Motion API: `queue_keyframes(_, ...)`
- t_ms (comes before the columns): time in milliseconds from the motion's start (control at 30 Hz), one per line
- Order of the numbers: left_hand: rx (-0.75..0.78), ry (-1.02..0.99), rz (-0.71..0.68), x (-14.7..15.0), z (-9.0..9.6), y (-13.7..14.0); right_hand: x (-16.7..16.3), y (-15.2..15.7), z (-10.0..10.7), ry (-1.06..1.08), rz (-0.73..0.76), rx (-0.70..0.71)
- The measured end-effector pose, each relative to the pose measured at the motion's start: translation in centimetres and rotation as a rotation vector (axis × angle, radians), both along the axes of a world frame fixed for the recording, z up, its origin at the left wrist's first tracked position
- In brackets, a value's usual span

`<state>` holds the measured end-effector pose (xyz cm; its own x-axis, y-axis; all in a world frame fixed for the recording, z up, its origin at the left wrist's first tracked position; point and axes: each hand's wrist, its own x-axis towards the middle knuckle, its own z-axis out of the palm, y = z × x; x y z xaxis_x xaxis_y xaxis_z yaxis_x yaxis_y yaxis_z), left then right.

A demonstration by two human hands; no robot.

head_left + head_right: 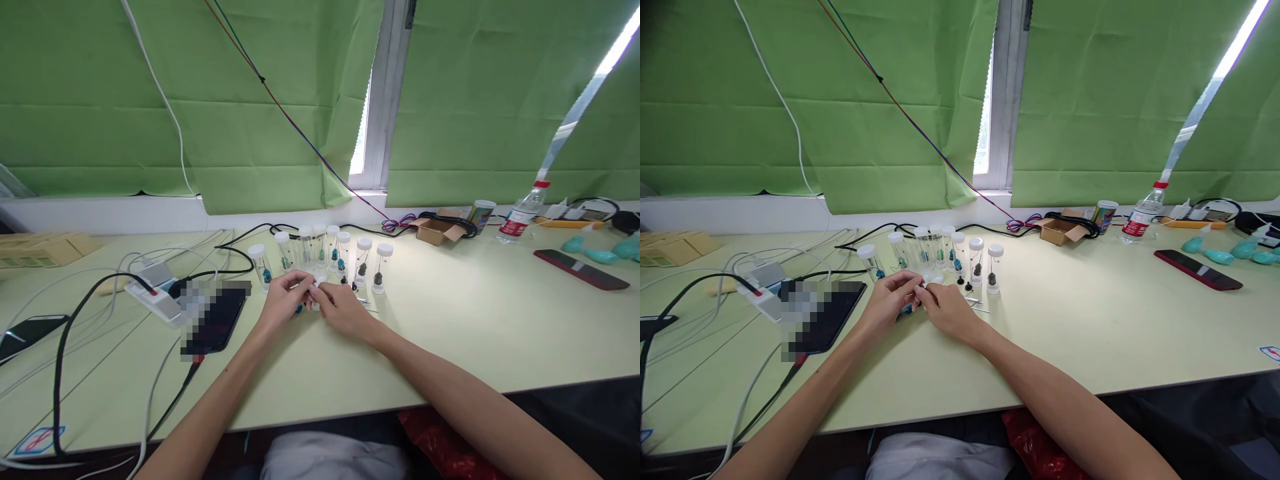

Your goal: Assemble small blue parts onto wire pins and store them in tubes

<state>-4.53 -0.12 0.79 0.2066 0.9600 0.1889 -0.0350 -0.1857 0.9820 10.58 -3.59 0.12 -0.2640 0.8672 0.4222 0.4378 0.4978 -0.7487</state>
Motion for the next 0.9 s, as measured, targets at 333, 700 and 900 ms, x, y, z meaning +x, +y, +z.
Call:
queue_keyframes(333,-0.020,-0.013,-0.035,0.24,0.50,-0.45,0.00,0.22,-0.29,0.071,0.029,-0.021)
queue_keyframes(700,-0.006,-0.040,-0.020,0.25,0.20,-0.19,-0.12,0.13,-0.10,0.060,-0.052,0.011)
queue_keyframes(900,-0.015,-0.079,0.061,0.18,-0.26,-0.02,-0.21,0.11,-0.29,0.063,-0.078,-0.026)
